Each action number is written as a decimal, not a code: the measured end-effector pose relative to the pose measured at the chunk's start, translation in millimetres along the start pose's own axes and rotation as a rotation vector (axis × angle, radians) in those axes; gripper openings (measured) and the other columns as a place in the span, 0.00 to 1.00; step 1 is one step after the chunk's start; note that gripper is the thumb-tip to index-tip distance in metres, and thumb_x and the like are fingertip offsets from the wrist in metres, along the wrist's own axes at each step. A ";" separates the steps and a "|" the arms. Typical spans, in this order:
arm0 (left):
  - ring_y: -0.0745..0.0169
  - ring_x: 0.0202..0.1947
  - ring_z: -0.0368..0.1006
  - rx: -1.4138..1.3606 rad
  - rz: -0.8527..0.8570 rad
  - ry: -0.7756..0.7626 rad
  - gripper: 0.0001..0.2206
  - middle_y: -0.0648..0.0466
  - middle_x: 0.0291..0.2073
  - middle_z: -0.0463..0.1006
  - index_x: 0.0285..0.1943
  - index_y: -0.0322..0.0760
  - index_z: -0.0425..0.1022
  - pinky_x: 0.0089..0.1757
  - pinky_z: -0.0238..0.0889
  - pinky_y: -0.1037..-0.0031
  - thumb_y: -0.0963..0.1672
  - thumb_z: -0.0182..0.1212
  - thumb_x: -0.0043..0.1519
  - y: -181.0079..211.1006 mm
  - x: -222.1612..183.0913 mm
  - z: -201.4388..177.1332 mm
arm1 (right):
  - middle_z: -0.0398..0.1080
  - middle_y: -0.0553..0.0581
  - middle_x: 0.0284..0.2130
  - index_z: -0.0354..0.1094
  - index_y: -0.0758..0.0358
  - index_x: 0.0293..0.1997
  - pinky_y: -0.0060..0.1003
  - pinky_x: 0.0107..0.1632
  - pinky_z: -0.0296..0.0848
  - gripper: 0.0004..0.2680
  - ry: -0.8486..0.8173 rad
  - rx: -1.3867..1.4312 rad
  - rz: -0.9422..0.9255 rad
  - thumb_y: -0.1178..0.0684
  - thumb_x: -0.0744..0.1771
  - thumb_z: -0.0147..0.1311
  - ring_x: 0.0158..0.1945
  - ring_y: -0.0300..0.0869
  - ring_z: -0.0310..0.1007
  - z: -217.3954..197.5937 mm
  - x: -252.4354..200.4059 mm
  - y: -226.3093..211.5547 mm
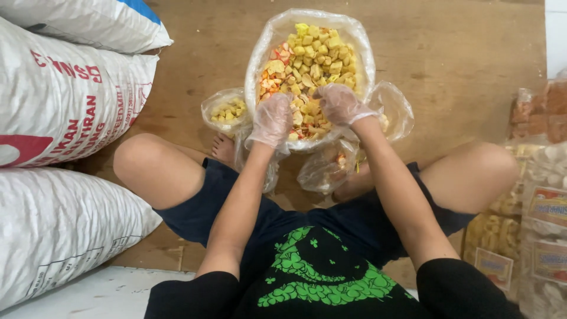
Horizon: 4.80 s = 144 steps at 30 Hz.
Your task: Mixing and sorting different varieties of small snack crackers together in a large plastic bag by hand.
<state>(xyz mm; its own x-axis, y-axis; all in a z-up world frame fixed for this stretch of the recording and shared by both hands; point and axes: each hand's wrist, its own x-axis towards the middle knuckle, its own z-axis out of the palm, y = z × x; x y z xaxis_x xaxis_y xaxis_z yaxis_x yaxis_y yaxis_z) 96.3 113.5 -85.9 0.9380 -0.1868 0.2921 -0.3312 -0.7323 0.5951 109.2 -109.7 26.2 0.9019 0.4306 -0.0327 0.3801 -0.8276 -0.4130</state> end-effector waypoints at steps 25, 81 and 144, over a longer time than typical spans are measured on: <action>0.36 0.40 0.81 0.077 -0.096 -0.270 0.08 0.41 0.29 0.80 0.35 0.38 0.73 0.41 0.76 0.50 0.45 0.52 0.62 -4.3 5.2 18.5 | 0.80 0.57 0.34 0.78 0.57 0.46 0.44 0.46 0.81 0.12 -0.169 -0.485 -0.077 0.54 0.67 0.44 0.44 0.50 0.82 51.2 18.6 -21.5; 0.38 0.48 0.80 0.251 -0.610 -0.532 0.15 0.40 0.37 0.84 0.37 0.33 0.84 0.45 0.75 0.50 0.47 0.53 0.57 74.6 -44.1 -255.0 | 0.76 0.50 0.32 0.71 0.45 0.39 0.49 0.44 0.79 0.08 -0.218 -0.041 -0.247 0.39 0.64 0.59 0.43 0.50 0.79 52.9 14.9 -165.3; 0.42 0.47 0.80 -0.152 -0.340 -0.369 0.13 0.45 0.35 0.83 0.39 0.42 0.80 0.46 0.73 0.55 0.44 0.46 0.60 32.5 12.3 -32.7 | 0.77 0.62 0.42 0.73 0.53 0.50 0.50 0.57 0.74 0.11 -0.232 0.057 0.114 0.47 0.66 0.50 0.53 0.57 0.75 90.4 40.3 -4.2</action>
<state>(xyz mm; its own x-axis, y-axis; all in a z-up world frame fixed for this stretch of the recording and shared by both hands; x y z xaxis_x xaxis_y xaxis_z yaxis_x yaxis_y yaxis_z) 93.8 108.8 -38.5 0.9599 -0.1930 -0.2033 0.0132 -0.6934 0.7205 125.5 -56.3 -55.7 0.8648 0.4119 -0.2871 0.2603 -0.8568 -0.4451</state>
